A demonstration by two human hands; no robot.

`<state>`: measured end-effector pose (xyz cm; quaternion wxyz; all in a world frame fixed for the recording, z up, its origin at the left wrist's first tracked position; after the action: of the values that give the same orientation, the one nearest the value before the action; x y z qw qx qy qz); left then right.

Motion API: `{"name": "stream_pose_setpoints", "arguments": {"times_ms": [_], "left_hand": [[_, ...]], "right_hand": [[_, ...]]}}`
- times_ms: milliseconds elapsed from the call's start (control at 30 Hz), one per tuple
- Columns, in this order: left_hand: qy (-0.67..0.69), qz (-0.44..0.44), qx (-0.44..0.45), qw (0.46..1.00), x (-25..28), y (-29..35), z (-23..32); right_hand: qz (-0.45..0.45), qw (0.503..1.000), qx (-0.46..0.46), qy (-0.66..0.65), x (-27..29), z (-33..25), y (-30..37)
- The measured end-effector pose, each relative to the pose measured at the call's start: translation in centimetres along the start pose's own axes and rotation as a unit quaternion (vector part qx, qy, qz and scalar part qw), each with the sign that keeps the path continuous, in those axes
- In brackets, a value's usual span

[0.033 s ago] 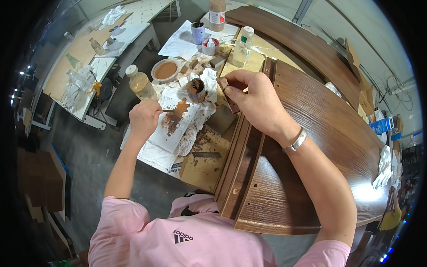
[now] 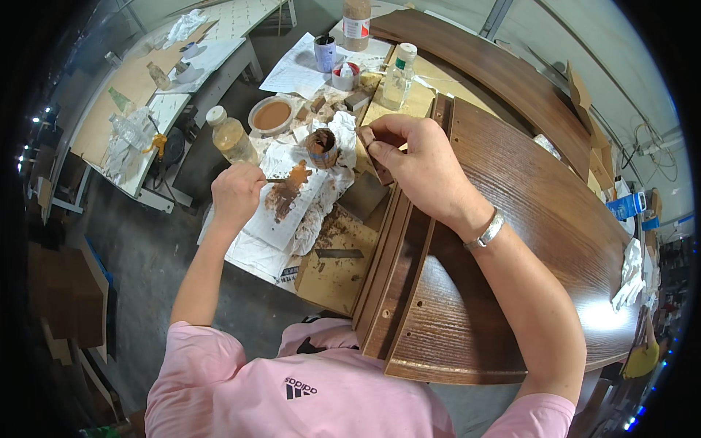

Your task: The person applies a substance to the edges and surface of a wooden furniture panel using a small block and then wipes the entire surface with a white cloth.

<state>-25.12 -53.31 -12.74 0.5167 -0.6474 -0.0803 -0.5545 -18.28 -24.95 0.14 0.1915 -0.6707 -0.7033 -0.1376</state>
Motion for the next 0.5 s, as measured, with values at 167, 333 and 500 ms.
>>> {"name": "stream_pose_setpoints", "arguments": {"times_ms": [167,333,500], "left_hand": [[-0.020,0.006,-0.024,1.000,0.9,-0.4,0.6],[-0.029,0.004,-0.029,0.999,1.9,-0.7,1.2],[-0.027,0.013,-0.029,0.999,2.2,-0.5,1.3]], "right_hand": [[0.001,1.000,0.000,0.002,0.0,-0.1,0.0],[-0.012,1.000,-0.024,-0.010,-0.1,-0.3,0.1],[-0.026,0.999,-0.023,-0.018,0.0,0.0,0.0]]}}
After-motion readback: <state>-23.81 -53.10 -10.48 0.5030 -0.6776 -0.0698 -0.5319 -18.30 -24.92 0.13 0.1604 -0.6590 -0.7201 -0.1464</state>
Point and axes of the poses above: each hand's wrist, its own y-axis away from the middle knuckle, its own x-axis out of the back of the hand, z = x × y, the point moved 4 cm from there along -y, towards the middle knuckle, and after that the axes turned 1 degree about z, right-handed, at the moved point
